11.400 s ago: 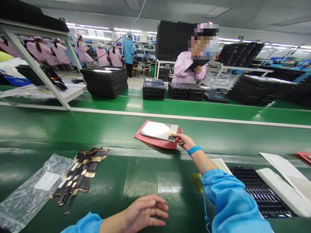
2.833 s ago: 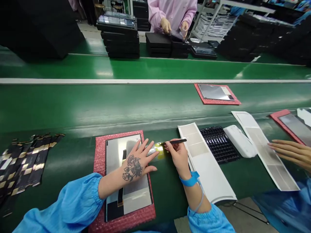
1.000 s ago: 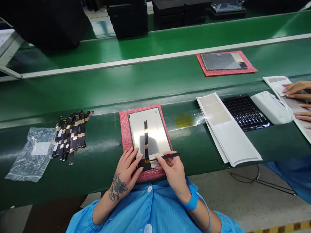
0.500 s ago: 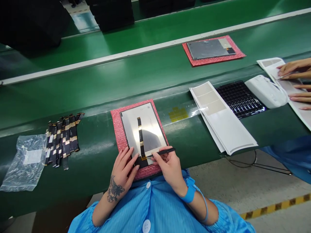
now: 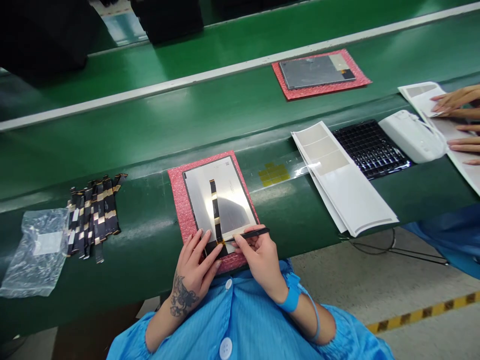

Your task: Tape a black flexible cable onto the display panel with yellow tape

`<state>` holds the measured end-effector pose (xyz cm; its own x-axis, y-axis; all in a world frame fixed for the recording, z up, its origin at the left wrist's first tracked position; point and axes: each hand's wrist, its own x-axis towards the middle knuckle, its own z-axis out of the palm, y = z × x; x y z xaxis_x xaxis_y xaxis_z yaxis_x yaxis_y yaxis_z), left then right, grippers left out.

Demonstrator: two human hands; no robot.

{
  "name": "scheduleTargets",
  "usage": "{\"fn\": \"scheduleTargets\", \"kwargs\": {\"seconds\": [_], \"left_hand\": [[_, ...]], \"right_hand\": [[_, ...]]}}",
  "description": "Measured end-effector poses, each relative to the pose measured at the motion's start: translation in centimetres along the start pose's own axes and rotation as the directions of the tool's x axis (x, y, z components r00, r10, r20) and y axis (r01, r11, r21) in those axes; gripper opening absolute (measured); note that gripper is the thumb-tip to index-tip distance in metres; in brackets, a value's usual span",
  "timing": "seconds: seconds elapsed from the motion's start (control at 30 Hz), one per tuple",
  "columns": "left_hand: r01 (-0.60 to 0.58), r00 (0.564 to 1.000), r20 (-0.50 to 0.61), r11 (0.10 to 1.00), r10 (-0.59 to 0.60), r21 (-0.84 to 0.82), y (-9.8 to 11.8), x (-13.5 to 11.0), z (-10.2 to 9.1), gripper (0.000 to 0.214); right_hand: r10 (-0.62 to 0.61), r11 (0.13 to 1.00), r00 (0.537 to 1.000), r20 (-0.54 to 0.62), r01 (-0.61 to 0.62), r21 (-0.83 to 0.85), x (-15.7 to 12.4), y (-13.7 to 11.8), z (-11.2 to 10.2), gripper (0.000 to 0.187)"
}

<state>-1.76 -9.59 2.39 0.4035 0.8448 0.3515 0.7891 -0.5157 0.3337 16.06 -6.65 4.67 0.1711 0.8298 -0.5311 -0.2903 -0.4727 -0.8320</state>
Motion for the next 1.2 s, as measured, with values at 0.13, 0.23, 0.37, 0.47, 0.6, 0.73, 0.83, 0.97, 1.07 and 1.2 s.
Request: {"fn": "scheduleTargets", "kwargs": {"seconds": [0.13, 0.23, 0.37, 0.47, 0.6, 0.73, 0.83, 0.97, 1.07, 1.2], "left_hand": [[0.003, 1.0, 0.005, 1.0, -0.003, 0.006, 0.0, 0.0, 0.0, 0.03], [-0.002, 1.0, 0.013, 1.0, 0.002, 0.016, 0.0, 0.1, -0.1, 0.029], [0.005, 1.0, 0.027, 1.0, -0.006, 0.028, 0.1, 0.2, -0.1, 0.029], [0.006, 1.0, 0.027, 1.0, -0.006, 0.025, 0.2, 0.2, -0.1, 0.029], [0.019, 1.0, 0.012, 1.0, -0.019, 0.018, 0.2, 0.2, 0.0, 0.03], [0.014, 1.0, 0.022, 1.0, -0.014, 0.022, 0.2, 0.1, 0.0, 0.031], [0.007, 0.999, 0.031, 0.999, -0.008, 0.033, 0.2, 0.1, -0.1, 0.033], [0.006, 1.0, 0.021, 0.998, -0.007, 0.06, 0.3, 0.0, -0.2, 0.036], [0.008, 1.0, 0.011, 0.997, -0.009, 0.082, 0.5, -0.1, -0.1, 0.037], [0.004, 0.999, 0.032, 0.992, -0.008, 0.126, 0.6, -0.2, 0.0, 0.041]], "right_hand": [[-0.009, 1.0, 1.0, 0.002, 0.009, -0.004, 0.1, 0.0, 0.0, 0.05], [-0.021, 1.0, 1.0, 0.01, 0.021, -0.01, 0.0, 0.1, -0.1, 0.049], [-0.042, 0.999, 0.999, 0.01, 0.042, -0.028, -0.1, 0.5, -0.1, 0.048], [-0.054, 0.998, 0.998, 0.011, 0.054, -0.038, -0.2, 0.8, -0.2, 0.048], [-0.102, 0.994, 0.994, -0.034, 0.101, -0.028, -0.2, 0.8, -0.6, 0.044], [-0.226, 0.974, 0.972, -0.067, 0.223, -0.046, -0.5, 0.8, -1.1, 0.035], [-0.324, 0.944, 0.946, -0.016, 0.322, -0.071, -0.6, 1.1, -1.1, 0.025], [-0.439, 0.896, 0.897, 0.045, 0.441, -0.056, -0.1, 1.7, -0.9, 0.016], [-0.479, 0.875, 0.874, 0.087, 0.483, -0.037, 0.2, 2.0, -0.9, 0.014], [-0.477, 0.875, 0.873, 0.103, 0.483, -0.042, 0.4, 1.9, -1.1, 0.012]]}}
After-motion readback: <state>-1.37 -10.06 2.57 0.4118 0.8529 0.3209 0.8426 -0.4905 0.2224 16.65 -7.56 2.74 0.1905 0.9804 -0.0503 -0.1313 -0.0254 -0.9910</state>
